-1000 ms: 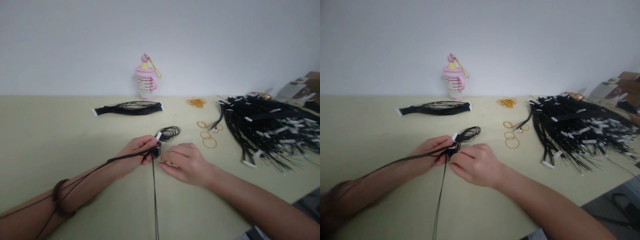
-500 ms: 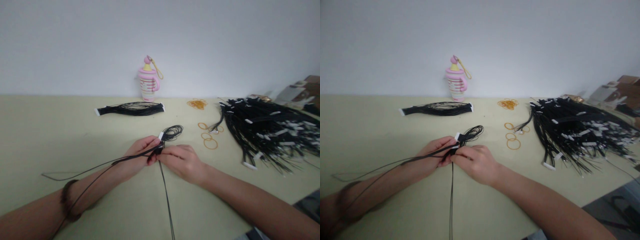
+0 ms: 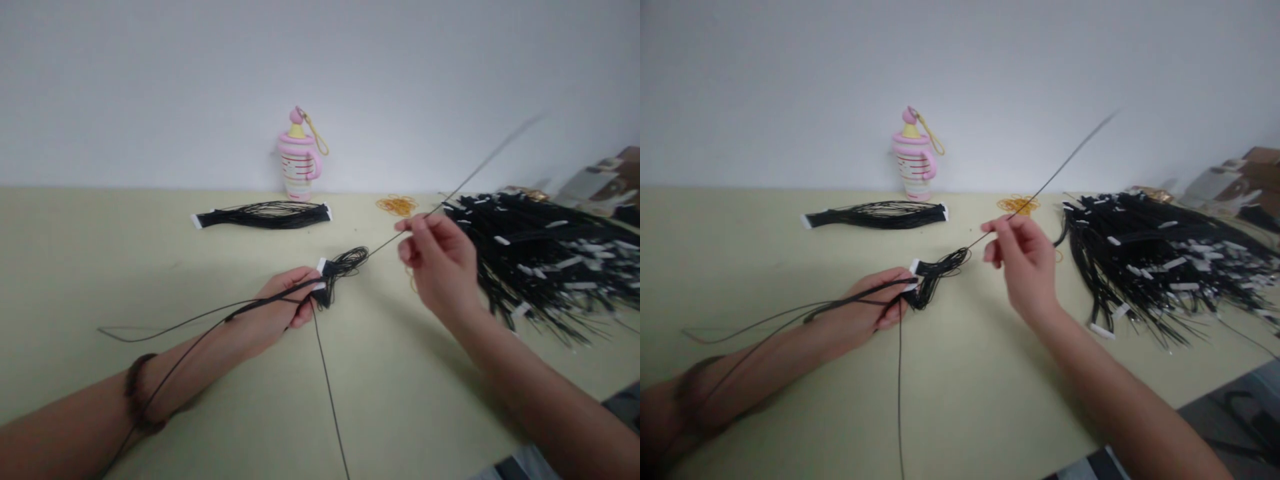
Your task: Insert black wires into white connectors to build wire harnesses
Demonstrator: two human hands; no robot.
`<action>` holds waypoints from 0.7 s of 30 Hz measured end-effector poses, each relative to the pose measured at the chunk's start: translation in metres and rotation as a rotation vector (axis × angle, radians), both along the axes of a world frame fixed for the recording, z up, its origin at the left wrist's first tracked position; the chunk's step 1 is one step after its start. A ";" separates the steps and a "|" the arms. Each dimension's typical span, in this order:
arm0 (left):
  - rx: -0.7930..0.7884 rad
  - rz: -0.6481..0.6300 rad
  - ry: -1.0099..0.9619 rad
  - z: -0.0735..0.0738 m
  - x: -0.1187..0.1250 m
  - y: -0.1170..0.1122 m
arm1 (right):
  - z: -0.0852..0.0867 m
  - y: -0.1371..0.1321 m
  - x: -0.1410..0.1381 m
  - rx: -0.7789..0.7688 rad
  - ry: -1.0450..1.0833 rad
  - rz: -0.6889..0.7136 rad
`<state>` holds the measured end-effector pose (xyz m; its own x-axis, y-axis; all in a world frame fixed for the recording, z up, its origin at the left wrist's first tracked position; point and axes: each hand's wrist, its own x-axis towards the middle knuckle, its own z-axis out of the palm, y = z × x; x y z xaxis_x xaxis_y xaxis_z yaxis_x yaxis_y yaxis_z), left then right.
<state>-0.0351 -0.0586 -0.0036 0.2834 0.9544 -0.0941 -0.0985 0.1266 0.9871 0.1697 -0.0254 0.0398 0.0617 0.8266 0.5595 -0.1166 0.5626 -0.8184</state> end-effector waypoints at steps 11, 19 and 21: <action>-0.146 0.098 -0.114 0.010 -0.004 0.000 | 0.001 0.018 0.021 -0.042 -0.215 -0.216; -0.167 0.060 -0.145 0.005 -0.008 -0.001 | -0.023 -0.029 -0.024 0.226 -0.830 0.029; -0.152 0.064 -0.138 0.003 -0.009 -0.001 | -0.028 -0.029 -0.024 0.236 -0.850 0.017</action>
